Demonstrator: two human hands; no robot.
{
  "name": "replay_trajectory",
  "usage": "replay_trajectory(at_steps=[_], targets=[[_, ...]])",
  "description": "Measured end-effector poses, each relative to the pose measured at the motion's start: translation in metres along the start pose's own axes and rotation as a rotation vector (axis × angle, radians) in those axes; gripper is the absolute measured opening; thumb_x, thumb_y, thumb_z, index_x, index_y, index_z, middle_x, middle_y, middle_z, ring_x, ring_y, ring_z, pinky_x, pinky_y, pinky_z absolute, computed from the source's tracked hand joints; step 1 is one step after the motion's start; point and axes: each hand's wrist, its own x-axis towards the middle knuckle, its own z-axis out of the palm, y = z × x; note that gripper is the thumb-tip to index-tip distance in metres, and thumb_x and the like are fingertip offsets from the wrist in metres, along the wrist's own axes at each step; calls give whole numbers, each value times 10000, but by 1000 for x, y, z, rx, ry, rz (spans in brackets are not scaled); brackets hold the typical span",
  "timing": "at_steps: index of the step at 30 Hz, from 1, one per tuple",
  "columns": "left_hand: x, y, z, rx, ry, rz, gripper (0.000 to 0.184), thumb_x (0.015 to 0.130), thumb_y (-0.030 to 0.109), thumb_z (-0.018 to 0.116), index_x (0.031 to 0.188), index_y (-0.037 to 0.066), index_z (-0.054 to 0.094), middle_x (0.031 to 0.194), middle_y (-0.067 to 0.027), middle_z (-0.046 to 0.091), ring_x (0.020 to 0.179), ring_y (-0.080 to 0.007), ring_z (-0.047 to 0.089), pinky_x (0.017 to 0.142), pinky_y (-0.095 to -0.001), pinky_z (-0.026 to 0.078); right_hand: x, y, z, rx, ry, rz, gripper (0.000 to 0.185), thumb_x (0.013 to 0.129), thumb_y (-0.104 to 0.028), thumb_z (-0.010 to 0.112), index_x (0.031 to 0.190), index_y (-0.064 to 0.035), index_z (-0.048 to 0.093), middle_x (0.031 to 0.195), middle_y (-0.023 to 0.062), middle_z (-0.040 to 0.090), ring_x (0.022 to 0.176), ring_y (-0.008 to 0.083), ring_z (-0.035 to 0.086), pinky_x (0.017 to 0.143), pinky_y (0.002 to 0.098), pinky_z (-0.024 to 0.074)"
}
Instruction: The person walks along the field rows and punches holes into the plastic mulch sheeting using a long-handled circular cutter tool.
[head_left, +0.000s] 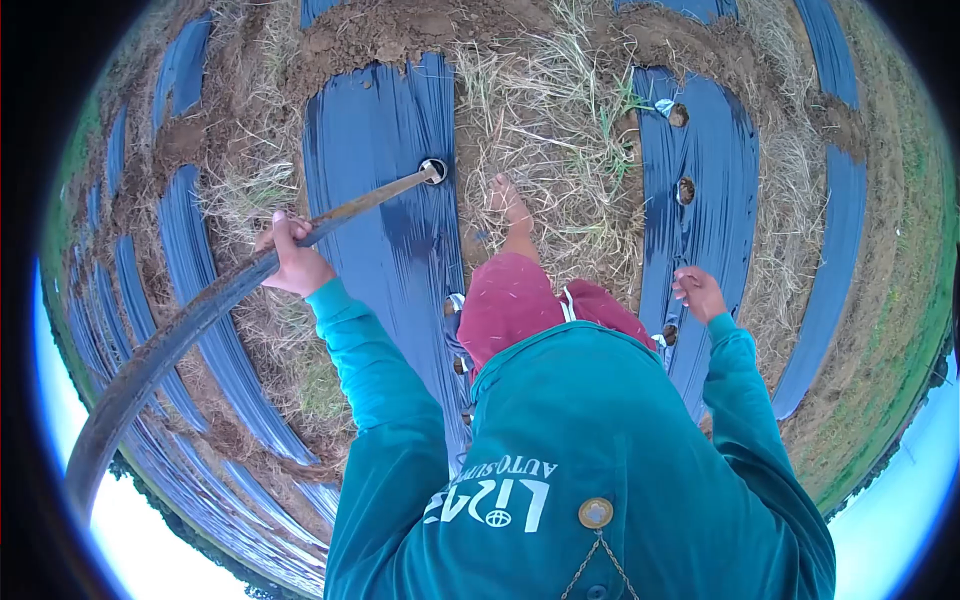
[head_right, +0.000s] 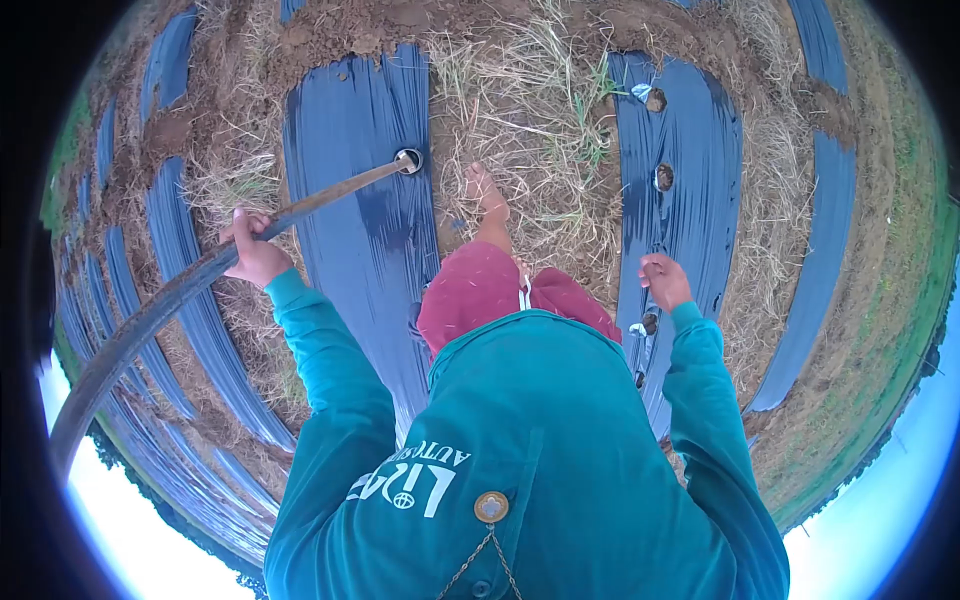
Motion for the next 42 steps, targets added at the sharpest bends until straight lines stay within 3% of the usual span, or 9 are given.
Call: replay_trajectory(at_steps=[5, 9, 20, 28, 34, 42], targets=[[12, 0, 14, -53, -80, -64, 200, 823, 24, 542, 640, 29, 463, 596, -84, 501, 549, -158, 494, 587, -318, 460, -4, -37, 10, -13, 36, 17, 239, 863, -199, 486, 994, -11, 553, 822, 85, 607, 689, 142, 568, 613, 274, 451], [19, 10, 43, -52, -20, -141, 277, 878, 138, 494, 626, 27, 465, 635, -85, 489, 624, -200, 518, 666, -372, 462, 9, -38, 15, -17, 33, 69, 238, 868, -203, 487, 993, -13, 554, 812, 84, 609, 680, 144, 574, 601, 271, 449], [73, 5, 58, -45, -74, -182, 345, 876, 161, 513, 574, 33, 405, 549, -66, 391, 533, -187, 410, 607, -355, 417, 27, -63, 12, -5, 57, 178, 223, 868, -197, 482, 1000, -34, 556, 825, 80, 619, 689, 138, 587, 544, 260, 435], [110, 106, 68, -72, -395, -50, 358, 890, 183, 417, 551, 81, 363, 511, -45, 350, 516, -165, 372, 680, -367, 371, 47, -88, 3, 8, 68, 150, 226, 862, -186, 462, 1005, -36, 552, 828, 72, 612, 688, 142, 581, 542, 262, 435], [131, 169, 79, -92, -378, -50, 302, 858, 143, 408, 569, 109, 324, 495, -32, 313, 499, -142, 351, 683, -355, 355, 63, -89, 18, 22, 24, 119, 230, 863, -179, 464, 1016, -29, 546, 829, 72, 611, 682, 144, 579, 545, 271, 444], [145, 177, 92, -75, -327, -52, 287, 844, 122, 417, 571, 110, 328, 517, -30, 317, 535, -153, 363, 705, -364, 345, 93, -107, 12, -21, -36, 79, 237, 865, -188, 458, 1028, -38, 541, 854, 72, 609, 690, 145, 577, 570, 282, 452]])
